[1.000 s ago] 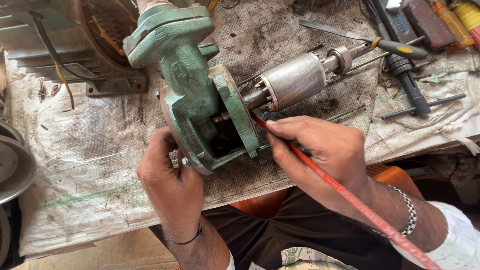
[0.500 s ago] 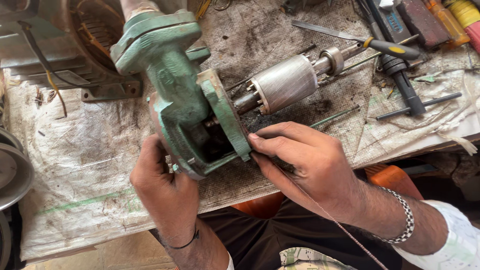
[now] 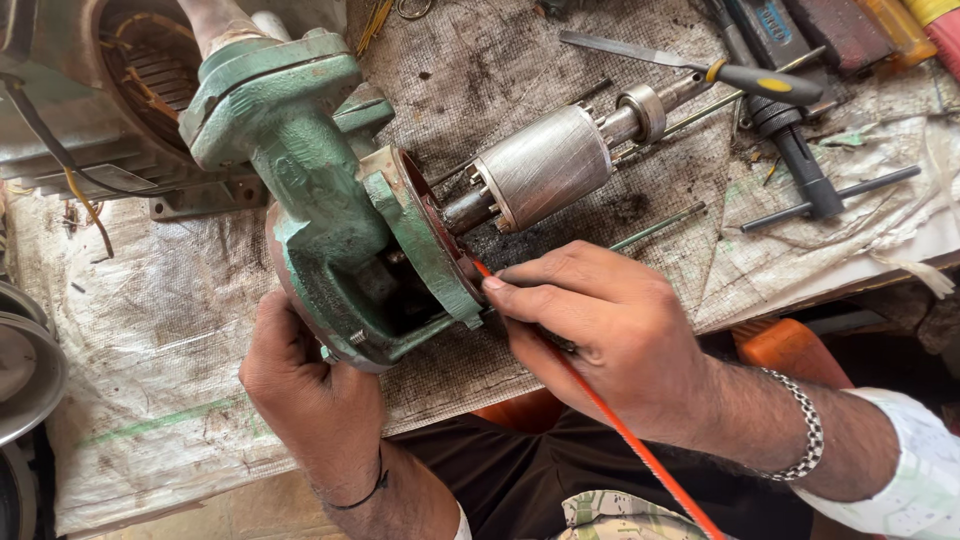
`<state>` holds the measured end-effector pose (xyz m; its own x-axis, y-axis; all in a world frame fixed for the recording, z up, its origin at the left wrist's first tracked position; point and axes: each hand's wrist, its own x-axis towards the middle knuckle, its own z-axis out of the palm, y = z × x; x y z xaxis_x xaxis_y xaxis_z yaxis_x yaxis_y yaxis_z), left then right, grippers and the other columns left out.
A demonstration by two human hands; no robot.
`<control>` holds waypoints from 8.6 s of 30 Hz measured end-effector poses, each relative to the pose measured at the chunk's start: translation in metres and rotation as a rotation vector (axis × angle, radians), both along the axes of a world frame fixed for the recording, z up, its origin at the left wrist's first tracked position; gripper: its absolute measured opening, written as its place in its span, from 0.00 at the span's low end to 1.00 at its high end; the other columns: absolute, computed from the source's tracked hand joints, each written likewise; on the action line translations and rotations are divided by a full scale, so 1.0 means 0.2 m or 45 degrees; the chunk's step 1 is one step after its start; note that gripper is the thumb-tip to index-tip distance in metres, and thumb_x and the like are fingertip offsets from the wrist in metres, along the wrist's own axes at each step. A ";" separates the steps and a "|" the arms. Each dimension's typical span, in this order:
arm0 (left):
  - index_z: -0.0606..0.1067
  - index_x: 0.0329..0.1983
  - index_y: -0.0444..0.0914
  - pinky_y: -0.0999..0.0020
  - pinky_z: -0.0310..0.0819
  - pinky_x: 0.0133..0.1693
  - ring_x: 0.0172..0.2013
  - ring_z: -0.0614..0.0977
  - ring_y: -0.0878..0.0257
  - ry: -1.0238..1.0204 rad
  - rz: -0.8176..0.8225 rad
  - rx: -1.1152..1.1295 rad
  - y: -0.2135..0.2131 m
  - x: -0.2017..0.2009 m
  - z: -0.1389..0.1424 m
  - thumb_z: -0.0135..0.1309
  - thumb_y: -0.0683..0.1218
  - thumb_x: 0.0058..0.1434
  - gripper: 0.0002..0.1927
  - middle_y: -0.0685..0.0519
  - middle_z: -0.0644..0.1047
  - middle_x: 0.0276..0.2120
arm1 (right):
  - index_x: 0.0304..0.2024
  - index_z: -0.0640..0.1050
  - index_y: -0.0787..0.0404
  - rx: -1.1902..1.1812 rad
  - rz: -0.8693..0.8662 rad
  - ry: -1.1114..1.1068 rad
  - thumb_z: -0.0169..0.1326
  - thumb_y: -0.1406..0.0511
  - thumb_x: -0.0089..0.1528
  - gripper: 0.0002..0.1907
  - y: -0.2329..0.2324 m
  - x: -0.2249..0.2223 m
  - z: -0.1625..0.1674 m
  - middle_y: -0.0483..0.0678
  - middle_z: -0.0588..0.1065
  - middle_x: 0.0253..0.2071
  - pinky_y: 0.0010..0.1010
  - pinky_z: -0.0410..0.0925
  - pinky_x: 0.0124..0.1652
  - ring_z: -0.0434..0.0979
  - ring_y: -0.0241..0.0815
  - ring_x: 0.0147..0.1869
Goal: The person works on a disassembled green water pump with its motor armature resting on the pump housing. They file the pump flange with a red hacksaw blade, sand the armature's surface with an abrasive block, then file the shaft and coupling area with a flat file while steadying the assembly with the other hand.
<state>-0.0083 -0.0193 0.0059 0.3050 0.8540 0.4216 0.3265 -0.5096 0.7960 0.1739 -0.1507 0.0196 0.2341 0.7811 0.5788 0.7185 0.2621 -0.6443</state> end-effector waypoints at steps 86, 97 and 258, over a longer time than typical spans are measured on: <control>0.76 0.45 0.33 0.71 0.76 0.39 0.34 0.82 0.65 0.066 -0.026 0.069 0.01 -0.02 0.02 0.59 0.34 0.63 0.08 0.52 0.79 0.32 | 0.39 0.81 0.68 -0.087 0.091 0.088 0.64 0.74 0.53 0.11 -0.14 0.03 0.08 0.54 0.82 0.36 0.22 0.76 0.34 0.86 0.39 0.36; 0.76 0.47 0.33 0.69 0.77 0.39 0.36 0.84 0.63 0.061 -0.067 0.068 0.02 -0.03 0.03 0.55 0.31 0.62 0.11 0.50 0.81 0.33 | 0.43 0.81 0.68 -0.400 -0.085 0.559 0.59 0.75 0.58 0.11 -0.17 0.11 0.16 0.52 0.80 0.36 0.18 0.75 0.32 0.84 0.34 0.33; 0.74 0.55 0.33 0.60 0.75 0.44 0.41 0.82 0.48 0.213 -0.145 0.108 0.03 -0.03 0.04 0.46 0.29 0.54 0.24 0.43 0.78 0.41 | 0.53 0.77 0.73 0.092 0.006 0.975 0.56 0.64 0.73 0.15 -0.11 0.08 0.01 0.57 0.80 0.39 0.33 0.81 0.44 0.85 0.42 0.42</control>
